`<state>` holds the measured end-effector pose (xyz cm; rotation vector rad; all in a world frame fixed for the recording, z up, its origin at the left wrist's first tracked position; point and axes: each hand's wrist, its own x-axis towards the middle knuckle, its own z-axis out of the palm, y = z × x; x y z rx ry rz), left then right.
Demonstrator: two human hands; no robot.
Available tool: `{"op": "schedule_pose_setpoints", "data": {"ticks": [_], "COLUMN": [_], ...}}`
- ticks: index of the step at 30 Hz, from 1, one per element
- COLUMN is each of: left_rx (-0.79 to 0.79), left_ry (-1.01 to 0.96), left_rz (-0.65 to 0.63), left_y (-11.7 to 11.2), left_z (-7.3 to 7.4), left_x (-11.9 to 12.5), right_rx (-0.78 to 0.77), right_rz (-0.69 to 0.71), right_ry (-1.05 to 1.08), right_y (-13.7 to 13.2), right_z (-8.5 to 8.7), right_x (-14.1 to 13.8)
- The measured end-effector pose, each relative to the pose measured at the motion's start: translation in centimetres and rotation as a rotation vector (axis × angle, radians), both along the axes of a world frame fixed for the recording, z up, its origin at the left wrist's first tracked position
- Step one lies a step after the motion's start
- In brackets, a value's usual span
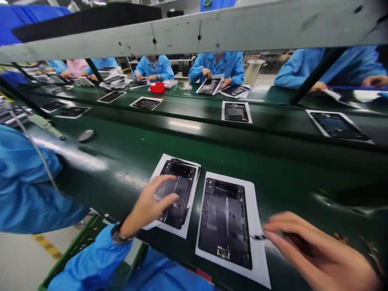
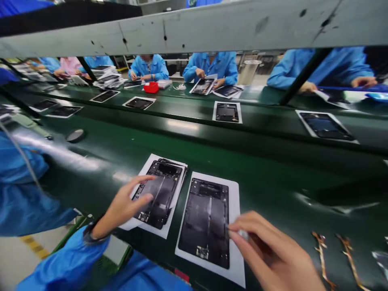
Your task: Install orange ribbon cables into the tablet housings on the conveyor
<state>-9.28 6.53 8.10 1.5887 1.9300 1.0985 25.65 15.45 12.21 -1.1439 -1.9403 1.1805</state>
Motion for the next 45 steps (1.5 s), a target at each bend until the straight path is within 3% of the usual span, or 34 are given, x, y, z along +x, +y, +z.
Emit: {"op": "schedule_pose_setpoints", "data": {"ticks": [1,3,5,9,13,19,24,31,36,45], "left_rx": [-0.014,-0.071,-0.116,-0.063,0.074,0.071,0.001,-0.016,-0.008,0.067], "left_ry": [-0.110,-0.288,-0.347,-0.033,0.460,0.859,0.909,0.885,0.829,0.709], "left_rz": [-0.189,-0.452,-0.534,-0.404,-0.390,-0.461,-0.545,-0.617,-0.633,-0.627], "left_y": [1.0,2.7,4.0,4.4,3.9,4.6,5.9,6.5,6.7,6.5], "left_z": [0.8,1.4,0.8,-2.5,-4.9,-5.6,-5.6,-5.5,-5.4,-6.5], "left_x": [2.1,6.0,8.6,9.4,7.6,7.0,7.5,8.2,8.0,7.9], "right_rx": [0.019,0.011,0.017,0.012,-0.035,-0.076,-0.102,-0.109,-0.101,-0.072], "right_rz": [0.059,0.095,0.110,0.105,0.151,0.179,0.206,0.212,0.243,0.262], "right_ry": [-0.038,-0.101,-0.127,-0.165,-0.241,-0.362,-0.418,-0.497,-0.560,-0.734], "right_y": [0.4,1.4,2.4,4.6,7.6,11.4,12.9,14.3,14.7,15.3], "right_z": [0.6,1.7,2.3,1.0,-2.9,-9.3,-11.9,-12.7,-12.2,-11.4], "right_x": [-1.4,-4.2,-6.3,-8.3,-10.0,-13.1,-13.9,-14.4,-14.5,-14.4]}}
